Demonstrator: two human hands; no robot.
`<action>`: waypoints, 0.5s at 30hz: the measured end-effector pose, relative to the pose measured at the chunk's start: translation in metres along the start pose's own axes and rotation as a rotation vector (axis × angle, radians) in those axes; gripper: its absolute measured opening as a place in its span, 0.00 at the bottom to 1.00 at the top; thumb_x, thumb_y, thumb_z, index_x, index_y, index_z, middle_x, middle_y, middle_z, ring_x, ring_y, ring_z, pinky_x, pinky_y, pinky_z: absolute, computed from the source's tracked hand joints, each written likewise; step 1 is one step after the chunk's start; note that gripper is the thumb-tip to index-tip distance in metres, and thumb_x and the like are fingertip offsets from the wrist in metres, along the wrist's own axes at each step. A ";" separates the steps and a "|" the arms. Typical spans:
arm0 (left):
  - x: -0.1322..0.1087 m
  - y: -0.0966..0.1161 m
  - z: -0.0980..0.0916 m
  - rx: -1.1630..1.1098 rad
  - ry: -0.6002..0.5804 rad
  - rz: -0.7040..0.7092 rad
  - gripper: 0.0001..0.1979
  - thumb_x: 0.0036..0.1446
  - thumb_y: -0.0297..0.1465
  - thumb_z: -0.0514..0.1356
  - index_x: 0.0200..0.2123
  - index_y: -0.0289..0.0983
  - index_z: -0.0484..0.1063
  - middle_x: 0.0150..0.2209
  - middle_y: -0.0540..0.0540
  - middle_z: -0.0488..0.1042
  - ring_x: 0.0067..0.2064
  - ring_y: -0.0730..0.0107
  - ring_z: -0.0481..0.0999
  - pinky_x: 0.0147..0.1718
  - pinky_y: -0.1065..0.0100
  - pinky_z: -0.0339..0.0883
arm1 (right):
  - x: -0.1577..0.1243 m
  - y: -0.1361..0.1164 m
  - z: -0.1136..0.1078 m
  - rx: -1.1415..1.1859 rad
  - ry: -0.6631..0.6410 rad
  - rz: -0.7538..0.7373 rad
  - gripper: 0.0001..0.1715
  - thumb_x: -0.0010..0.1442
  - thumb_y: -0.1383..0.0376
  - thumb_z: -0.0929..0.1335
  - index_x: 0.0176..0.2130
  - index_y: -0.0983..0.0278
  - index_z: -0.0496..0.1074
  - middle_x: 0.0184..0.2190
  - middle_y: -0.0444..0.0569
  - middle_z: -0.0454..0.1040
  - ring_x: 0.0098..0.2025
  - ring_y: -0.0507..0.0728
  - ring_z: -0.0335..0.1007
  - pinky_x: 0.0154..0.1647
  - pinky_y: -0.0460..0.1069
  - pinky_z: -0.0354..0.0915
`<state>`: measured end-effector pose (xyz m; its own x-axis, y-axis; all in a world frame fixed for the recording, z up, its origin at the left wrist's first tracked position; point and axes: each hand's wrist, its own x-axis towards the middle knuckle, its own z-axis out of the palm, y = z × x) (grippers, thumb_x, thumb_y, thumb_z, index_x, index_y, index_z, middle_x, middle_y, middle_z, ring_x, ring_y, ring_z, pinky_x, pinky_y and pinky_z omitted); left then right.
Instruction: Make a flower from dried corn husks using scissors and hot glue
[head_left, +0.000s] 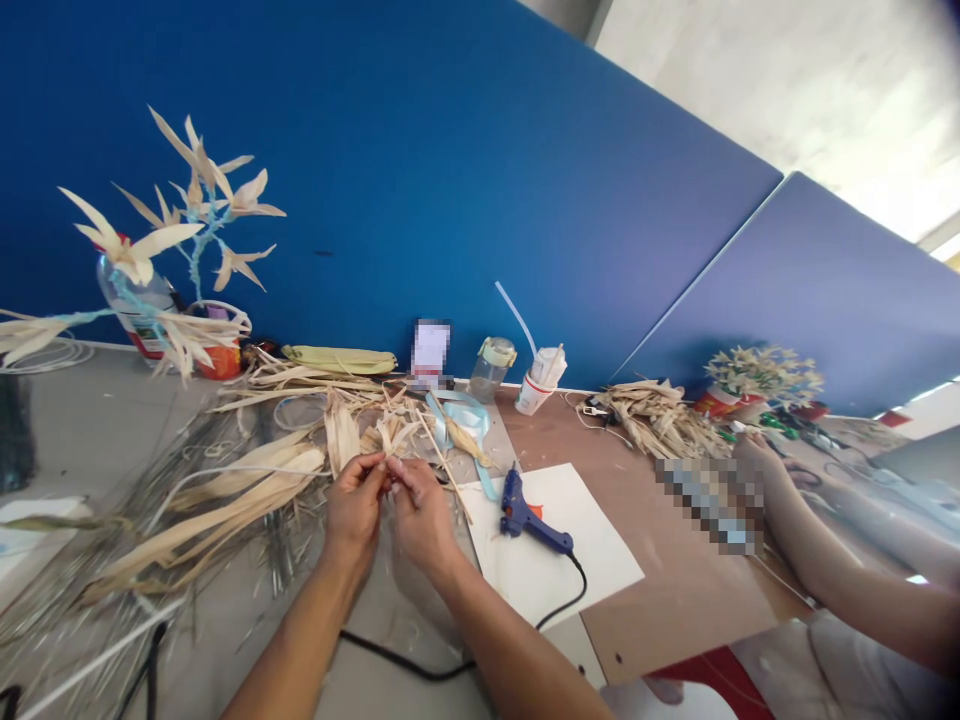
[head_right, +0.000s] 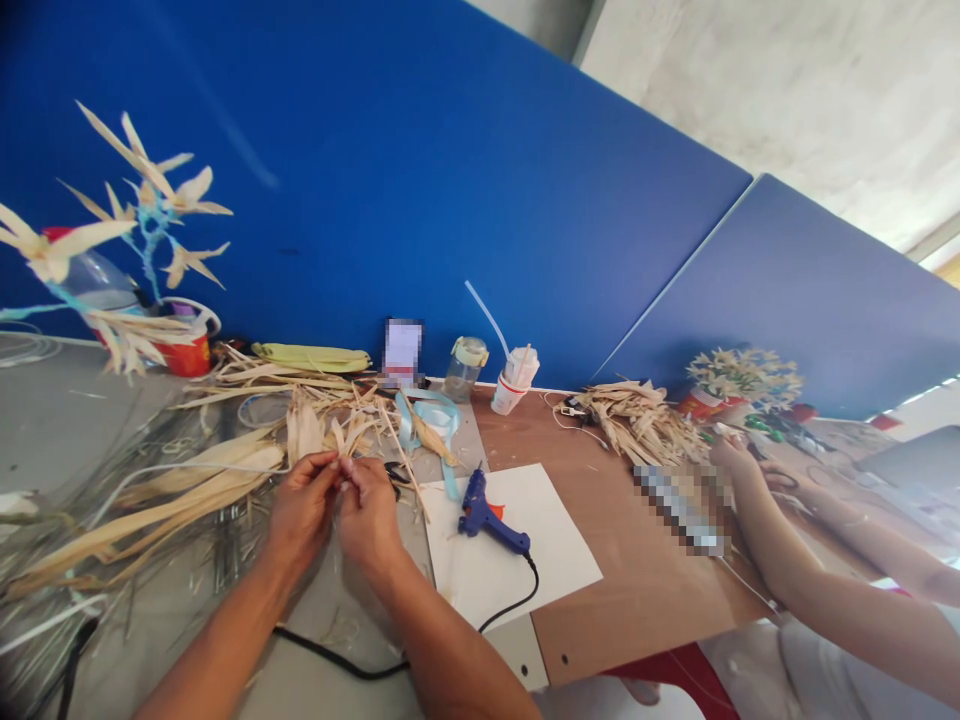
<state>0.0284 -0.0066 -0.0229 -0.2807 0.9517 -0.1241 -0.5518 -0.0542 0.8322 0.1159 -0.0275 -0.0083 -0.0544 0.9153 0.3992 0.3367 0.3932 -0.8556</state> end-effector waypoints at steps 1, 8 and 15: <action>0.000 -0.001 0.000 0.017 0.001 0.009 0.15 0.35 0.34 0.71 0.29 0.36 0.76 0.25 0.50 0.74 0.25 0.74 0.69 0.26 0.73 0.62 | -0.001 -0.002 0.000 -0.005 -0.001 0.000 0.21 0.58 0.75 0.60 0.46 0.60 0.74 0.40 0.52 0.72 0.44 0.56 0.70 0.49 0.53 0.67; -0.004 0.001 -0.001 0.250 0.039 0.133 0.06 0.42 0.32 0.67 0.26 0.37 0.78 0.27 0.47 0.76 0.30 0.68 0.71 0.31 0.71 0.64 | -0.007 -0.012 0.002 -0.144 -0.013 -0.064 0.20 0.60 0.74 0.59 0.48 0.63 0.71 0.43 0.54 0.70 0.45 0.58 0.67 0.50 0.53 0.67; -0.007 -0.001 -0.003 0.362 0.055 0.296 0.04 0.43 0.32 0.65 0.27 0.40 0.77 0.28 0.47 0.76 0.33 0.64 0.73 0.38 0.66 0.65 | -0.009 -0.008 0.007 -0.253 -0.062 -0.092 0.20 0.60 0.73 0.58 0.48 0.67 0.70 0.41 0.57 0.69 0.42 0.60 0.66 0.48 0.55 0.66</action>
<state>0.0290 -0.0140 -0.0244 -0.4313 0.8932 0.1270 -0.1352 -0.2032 0.9698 0.1074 -0.0388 -0.0072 -0.1505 0.8834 0.4438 0.5514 0.4476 -0.7040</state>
